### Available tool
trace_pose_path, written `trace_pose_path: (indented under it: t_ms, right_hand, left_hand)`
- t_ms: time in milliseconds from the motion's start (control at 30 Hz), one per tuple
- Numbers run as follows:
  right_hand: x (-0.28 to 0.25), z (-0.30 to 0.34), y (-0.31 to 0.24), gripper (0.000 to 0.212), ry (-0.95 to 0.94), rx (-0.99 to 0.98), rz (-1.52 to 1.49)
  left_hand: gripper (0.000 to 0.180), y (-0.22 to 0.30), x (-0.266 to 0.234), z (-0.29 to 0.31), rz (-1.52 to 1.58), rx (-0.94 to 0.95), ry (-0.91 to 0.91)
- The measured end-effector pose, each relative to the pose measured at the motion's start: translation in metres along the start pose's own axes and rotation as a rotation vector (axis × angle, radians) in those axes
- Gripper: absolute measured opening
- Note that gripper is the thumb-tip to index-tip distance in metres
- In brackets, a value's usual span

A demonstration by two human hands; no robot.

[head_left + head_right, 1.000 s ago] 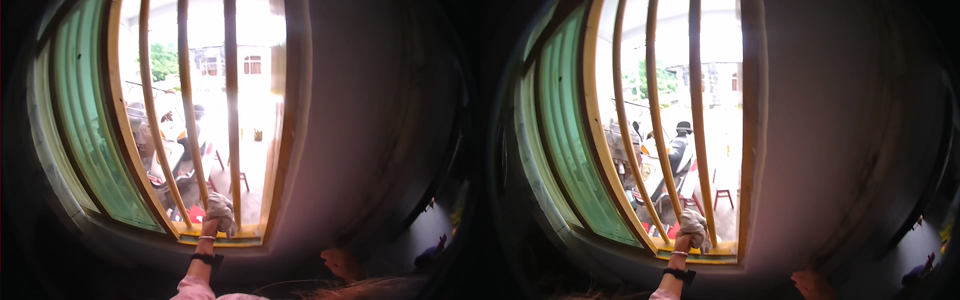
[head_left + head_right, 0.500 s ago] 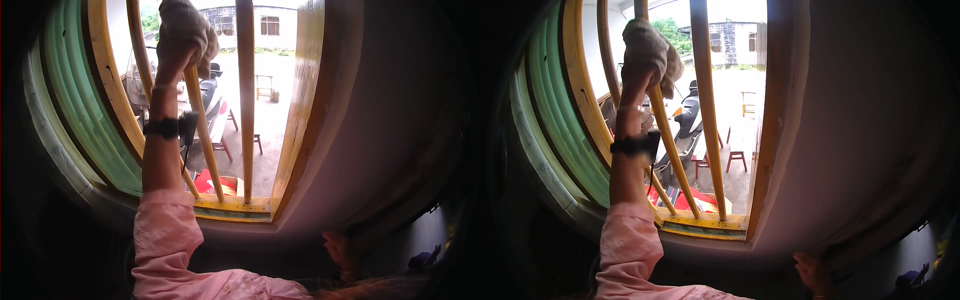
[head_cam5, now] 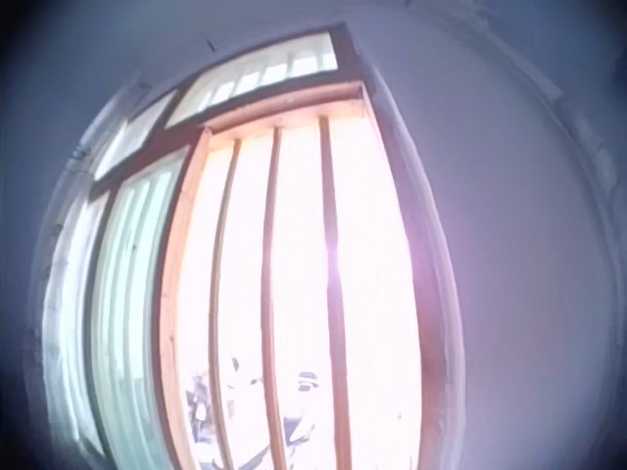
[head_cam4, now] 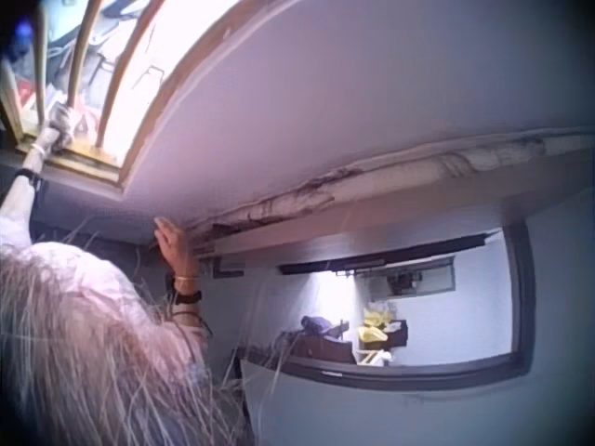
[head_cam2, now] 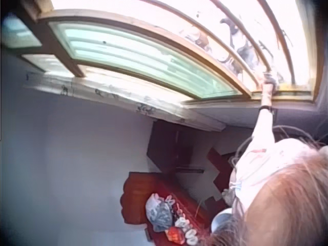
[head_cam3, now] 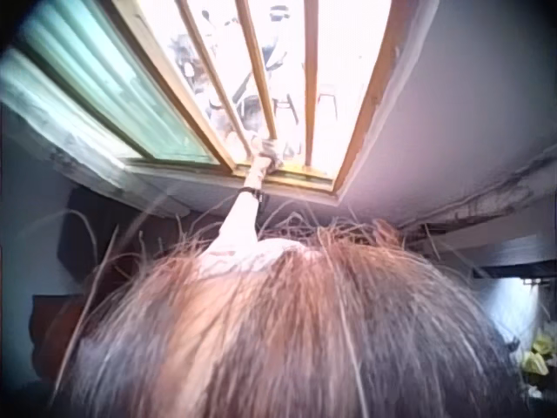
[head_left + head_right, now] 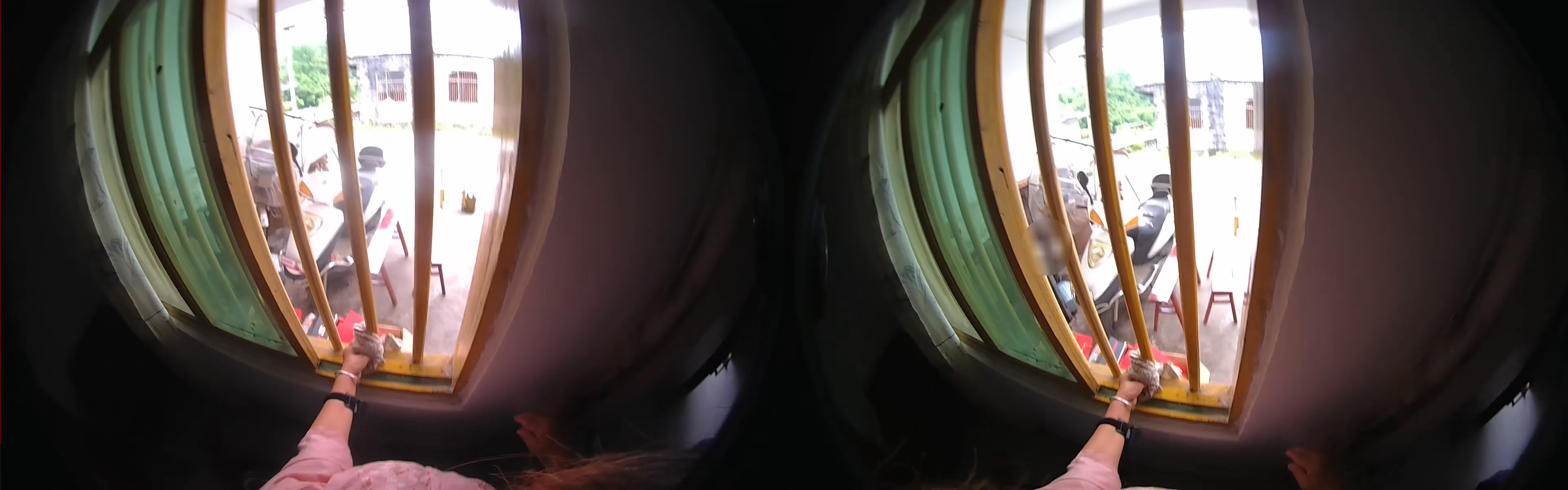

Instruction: The person cleans a window and its frame using a cloth. They dip the cloth in a bucket of water and wipe the glass panes, the wooden frame, and the window track.

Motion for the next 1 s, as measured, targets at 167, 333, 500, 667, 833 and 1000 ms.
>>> trace_pose_path:
  t_ms: [167,333,500,667,833,1000]
  right_hand:
    - [0.016,-0.009,0.081,0.033,0.159,-0.207,0.08]
    - [0.004,-0.023,0.046,0.032,0.203,-0.284,-0.011]
    - [-0.007,-0.016,0.011,0.031,0.184,-0.202,-0.009]
    - [0.017,0.025,0.04,0.03,0.173,0.036,0.002]
    - [0.043,0.02,0.044,0.031,0.154,-0.05,-0.045]
    - [0.093,0.0,0.131,0.036,0.061,-0.196,-0.32]
  left_hand:
    - [0.034,0.198,0.021,0.005,0.474,0.229,0.19]
    - [0.063,0.495,0.069,-0.026,0.136,0.84,0.15]
    - [0.07,0.68,0.057,-0.13,-0.35,1.461,0.414]
    - [0.063,0.636,0.07,-0.13,-0.269,1.303,0.375]
    - [0.054,0.42,-0.004,-0.138,-0.166,1.031,0.383]
    - [0.056,0.204,-0.047,-0.065,-0.212,0.552,0.355]
Point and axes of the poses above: each hand's wrist, its own z-axis away from the middle knuckle, its own x-axis out of the palm, y = z × x, the point moved 2 cm from there along -z, towards the middle knuckle, and after that the axes turned 10 degrees about y, right-handed, at the moved point
